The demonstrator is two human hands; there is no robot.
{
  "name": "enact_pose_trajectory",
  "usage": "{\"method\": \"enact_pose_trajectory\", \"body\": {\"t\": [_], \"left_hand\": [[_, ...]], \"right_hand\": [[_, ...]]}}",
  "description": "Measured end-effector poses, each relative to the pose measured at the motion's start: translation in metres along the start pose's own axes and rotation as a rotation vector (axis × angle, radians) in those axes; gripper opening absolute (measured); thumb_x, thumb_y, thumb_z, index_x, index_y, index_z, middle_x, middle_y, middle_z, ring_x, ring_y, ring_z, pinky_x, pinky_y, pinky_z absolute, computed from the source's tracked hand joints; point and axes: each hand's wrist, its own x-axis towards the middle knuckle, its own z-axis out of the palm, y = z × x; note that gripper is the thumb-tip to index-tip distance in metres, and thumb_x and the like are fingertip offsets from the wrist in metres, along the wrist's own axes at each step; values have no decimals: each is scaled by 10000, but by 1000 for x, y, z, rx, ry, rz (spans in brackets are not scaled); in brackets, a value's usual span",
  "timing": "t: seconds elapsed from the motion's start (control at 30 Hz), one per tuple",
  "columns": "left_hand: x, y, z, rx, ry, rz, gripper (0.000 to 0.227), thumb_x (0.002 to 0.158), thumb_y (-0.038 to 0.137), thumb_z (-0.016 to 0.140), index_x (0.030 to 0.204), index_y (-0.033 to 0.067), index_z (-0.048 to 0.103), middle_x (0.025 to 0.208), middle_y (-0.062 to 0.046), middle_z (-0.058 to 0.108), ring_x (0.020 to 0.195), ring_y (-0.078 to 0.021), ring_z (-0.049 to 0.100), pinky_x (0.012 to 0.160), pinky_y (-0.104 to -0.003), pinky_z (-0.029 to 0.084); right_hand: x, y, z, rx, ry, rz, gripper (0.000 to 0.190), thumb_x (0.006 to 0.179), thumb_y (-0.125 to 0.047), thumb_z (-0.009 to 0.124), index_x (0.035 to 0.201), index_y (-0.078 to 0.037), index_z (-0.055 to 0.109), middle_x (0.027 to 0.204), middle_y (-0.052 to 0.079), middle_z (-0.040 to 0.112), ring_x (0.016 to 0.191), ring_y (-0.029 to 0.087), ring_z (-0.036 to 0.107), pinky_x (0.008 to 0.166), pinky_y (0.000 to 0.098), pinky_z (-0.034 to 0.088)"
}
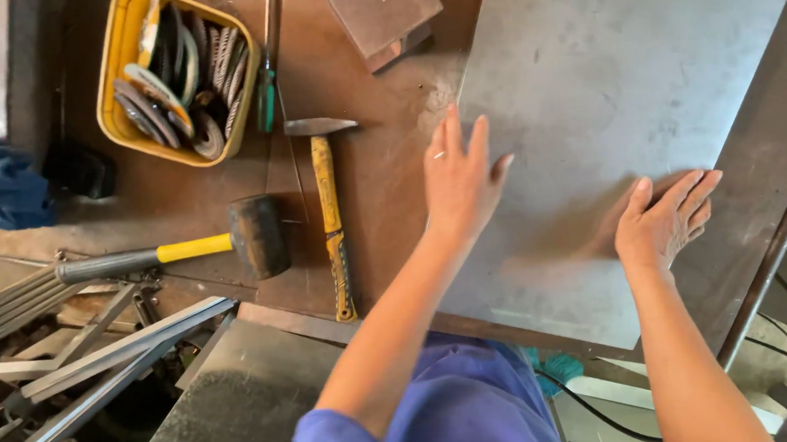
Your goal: The person tack welds a flat metal sheet panel on a workbench. They position the panel, hold a hammer and a steel block against the sheet, and use an arc welding electrode holder to strike arcs and deposit tack welds along the panel edges, then lift and turn the panel to weld other sides.
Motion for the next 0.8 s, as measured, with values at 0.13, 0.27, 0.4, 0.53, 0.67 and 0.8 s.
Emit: {"method": "enact_pose_trajectory", "body": {"t": [0.13,0.27,0.4,0.53,0.67,0.8], "left_hand": [[-24,-51,-159,165,221,131,309,983,42,782,1277,76,694,1296,-141,615,1215,-364,591,1031,-490,495],[-97,-194,-213,508,121,-168,540,809,-15,642,1344,63,630,1425,-178,572,1355,-392,516,1133,-492,432],[-119,-280,-203,801,-159,-137,677,709,163,715,1368,52,610,1382,-154,595,1328,-398,494,993,-590,367],[-122,-326,-205,927,-421,-134,180,991,173,658,1165,139,631,1194,-81,663,1271,-282,606,1163,-540,402],[-125,-245,-256,739,-476,-132,287,940,359,670,1074,111,618,1060,-119,670,1101,-322,655,930,-498,495],[-118,-164,-245,697,-314,-230,345,955,422,662,1057,94,629,994,-121,690,933,-346,689,747,-508,527]], "right_hand": [[-28,-6,-19,-5,109,-176,793,1199,-452,464,1734,39,145,1746,324,-35,1652,478,31,1338,618,90],[-62,-5,12,-138,-109,-148,849,1072,-528,479,1684,-38,151,1716,306,-35,1595,499,-36,1253,679,1],[-97,-3,23,-57,-86,-208,893,1042,-565,465,1666,-8,152,1713,311,-10,1576,530,-29,1239,686,-18],[-108,-2,21,-16,-92,-290,902,1021,-586,464,1664,-28,166,1707,315,1,1573,529,-29,1240,680,-18],[-111,-5,21,-1,-126,-324,910,1005,-588,469,1662,-40,161,1702,323,6,1569,534,-21,1236,684,-9],[-98,-12,9,6,-67,-316,857,981,-560,550,1586,-8,299,1667,336,111,1536,535,90,1222,664,89]]}}
